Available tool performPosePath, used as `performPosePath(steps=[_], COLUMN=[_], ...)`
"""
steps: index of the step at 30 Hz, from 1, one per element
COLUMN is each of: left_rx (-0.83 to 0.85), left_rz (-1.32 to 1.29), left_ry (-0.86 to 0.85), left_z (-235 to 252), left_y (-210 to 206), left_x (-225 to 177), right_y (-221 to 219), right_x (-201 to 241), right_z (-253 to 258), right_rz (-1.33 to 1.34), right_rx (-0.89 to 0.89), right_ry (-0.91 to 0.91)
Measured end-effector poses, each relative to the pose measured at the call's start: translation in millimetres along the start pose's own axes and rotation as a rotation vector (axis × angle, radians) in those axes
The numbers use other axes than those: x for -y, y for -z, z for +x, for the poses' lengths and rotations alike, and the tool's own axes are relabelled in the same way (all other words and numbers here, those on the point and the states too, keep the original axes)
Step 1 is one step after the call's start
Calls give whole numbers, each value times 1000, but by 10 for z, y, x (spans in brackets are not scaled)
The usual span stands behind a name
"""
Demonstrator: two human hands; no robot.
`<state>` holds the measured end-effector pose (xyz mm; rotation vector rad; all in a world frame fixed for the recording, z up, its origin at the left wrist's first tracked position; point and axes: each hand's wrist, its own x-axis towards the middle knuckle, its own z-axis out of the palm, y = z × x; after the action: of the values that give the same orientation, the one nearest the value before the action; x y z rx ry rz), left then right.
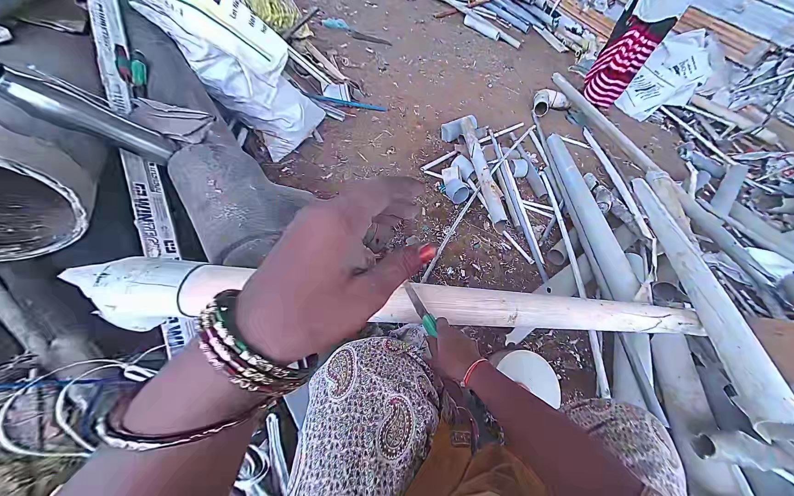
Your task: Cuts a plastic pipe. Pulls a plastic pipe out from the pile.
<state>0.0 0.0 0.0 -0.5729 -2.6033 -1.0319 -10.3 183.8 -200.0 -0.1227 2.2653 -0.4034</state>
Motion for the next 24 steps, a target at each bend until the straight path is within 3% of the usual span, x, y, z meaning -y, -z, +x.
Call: performPosePath(steps=[3, 5, 6, 9, 11, 13, 15, 21, 24], left_rx=[114, 334, 372, 239, 251, 470, 606, 781, 654], left_rz=[-64, -188, -370, -988, -990, -791, -683, -412, -429], left_ry=[232, 456, 566, 1060, 1313, 1284, 1191, 1156, 1236], left_z=[-188, -244, -277, -339, -358, -407, -415, -233, -49], left_y=[-983, -1249, -1328, -1576, -1881, -2149, -2327, -2229, -2032], left_x=[101, 234, 328, 358, 304, 252, 296, 353, 374], right_y=[153, 298, 356, 345, 150, -38, -160, -137, 93], right_x=[133, -185, -425, -1113, -1169, -1020, -849, -750, -808], right_z=[-49, -44, -16, 87, 100, 66, 26, -123, -283], right_rz=[-206, -188, -129, 299, 804, 1085, 1129, 1064, 976], right_rx=[-23, -65, -98, -249, -324, -278, -205, -41, -22], right_ry=[-3, -146, -226, -337, -286, -190, -62, 31, 28])
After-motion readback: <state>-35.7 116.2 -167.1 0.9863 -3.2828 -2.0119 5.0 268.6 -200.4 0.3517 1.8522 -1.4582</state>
